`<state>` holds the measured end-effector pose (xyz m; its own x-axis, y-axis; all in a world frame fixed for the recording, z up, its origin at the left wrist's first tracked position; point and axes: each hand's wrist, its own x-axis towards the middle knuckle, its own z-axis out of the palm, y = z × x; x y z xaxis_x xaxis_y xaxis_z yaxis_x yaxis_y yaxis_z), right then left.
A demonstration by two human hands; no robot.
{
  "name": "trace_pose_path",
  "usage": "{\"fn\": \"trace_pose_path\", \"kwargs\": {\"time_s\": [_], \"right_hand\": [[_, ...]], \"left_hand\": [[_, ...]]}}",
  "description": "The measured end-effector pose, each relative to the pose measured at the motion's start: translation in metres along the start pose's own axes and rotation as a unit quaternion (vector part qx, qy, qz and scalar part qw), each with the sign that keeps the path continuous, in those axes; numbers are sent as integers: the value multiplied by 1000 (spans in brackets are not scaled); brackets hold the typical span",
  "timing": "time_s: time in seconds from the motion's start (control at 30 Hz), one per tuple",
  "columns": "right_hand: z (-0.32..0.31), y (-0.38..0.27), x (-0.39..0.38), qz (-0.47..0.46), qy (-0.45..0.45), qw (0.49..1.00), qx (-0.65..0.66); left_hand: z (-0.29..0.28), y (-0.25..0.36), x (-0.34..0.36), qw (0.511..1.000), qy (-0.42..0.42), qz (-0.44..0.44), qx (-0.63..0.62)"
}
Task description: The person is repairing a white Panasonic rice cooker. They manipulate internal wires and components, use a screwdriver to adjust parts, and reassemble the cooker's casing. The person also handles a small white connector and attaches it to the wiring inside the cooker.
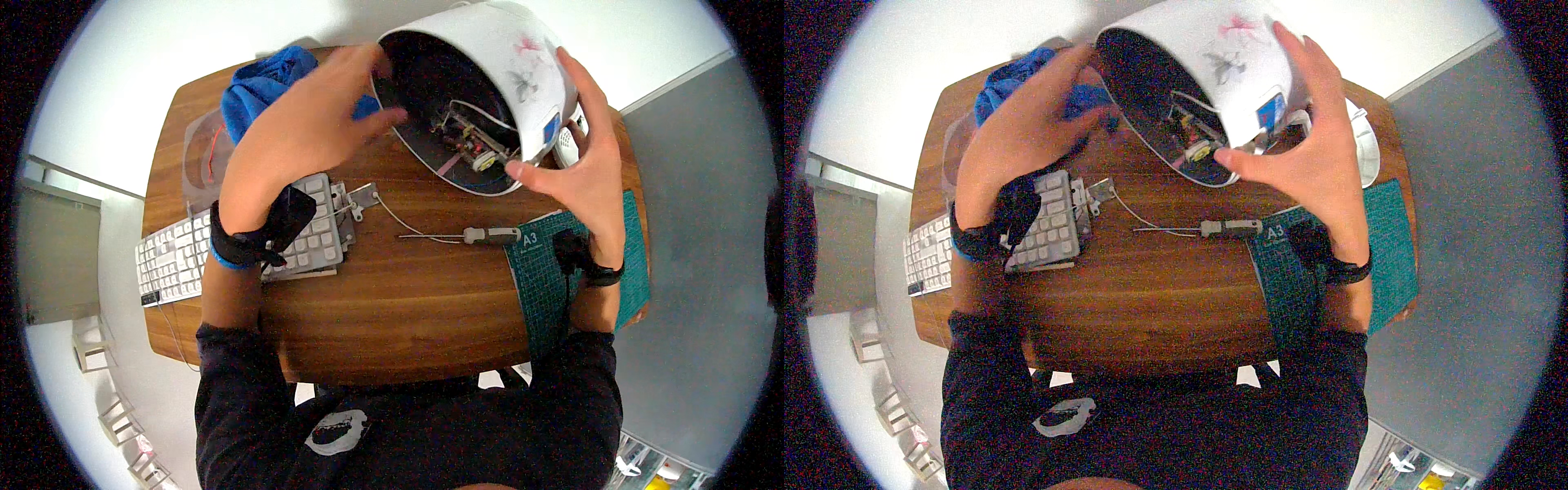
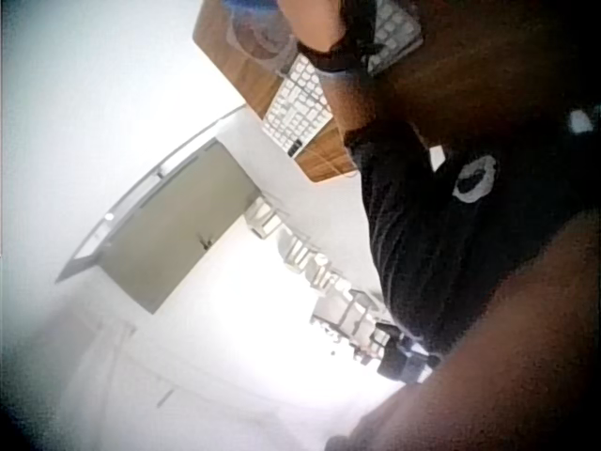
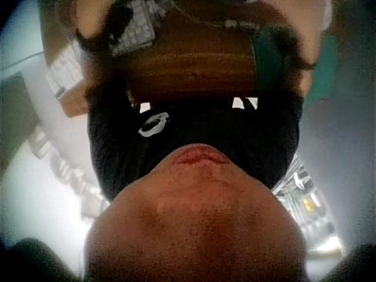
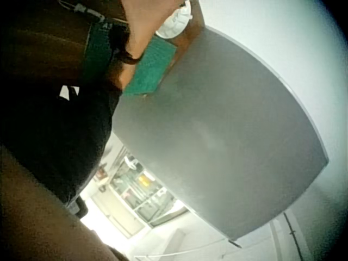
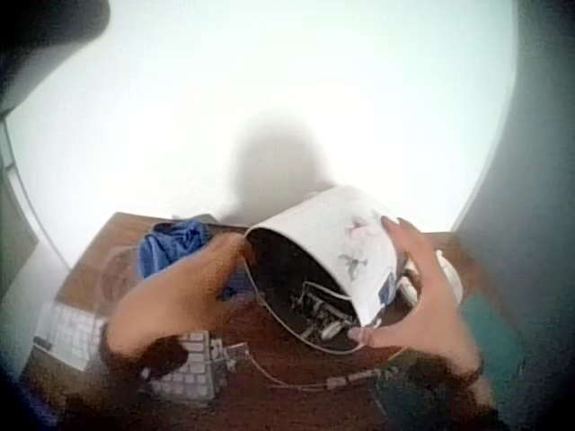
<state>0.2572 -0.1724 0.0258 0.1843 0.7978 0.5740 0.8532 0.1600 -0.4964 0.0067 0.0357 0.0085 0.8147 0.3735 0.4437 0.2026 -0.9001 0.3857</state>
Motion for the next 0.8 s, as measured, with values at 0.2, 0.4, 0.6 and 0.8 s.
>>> {"fn": "trace_pose_path", "kwargs": {"time_s": [0.2,0.4,0.6,0.8], "right_hand": [[-15,13,4,111,-21,982,154],[-16,14,5,114,-33,970,211],[-20,24,3,120,-36,962,241],[-15,31,5,120,-47,950,285]], "left_hand": [[0,11,2,1000,6,8,-18],[-21,25,0,1000,-7,-19,11],[-35,44,-6,997,11,-72,34],[-40,41,-6,997,18,-67,37]]}}
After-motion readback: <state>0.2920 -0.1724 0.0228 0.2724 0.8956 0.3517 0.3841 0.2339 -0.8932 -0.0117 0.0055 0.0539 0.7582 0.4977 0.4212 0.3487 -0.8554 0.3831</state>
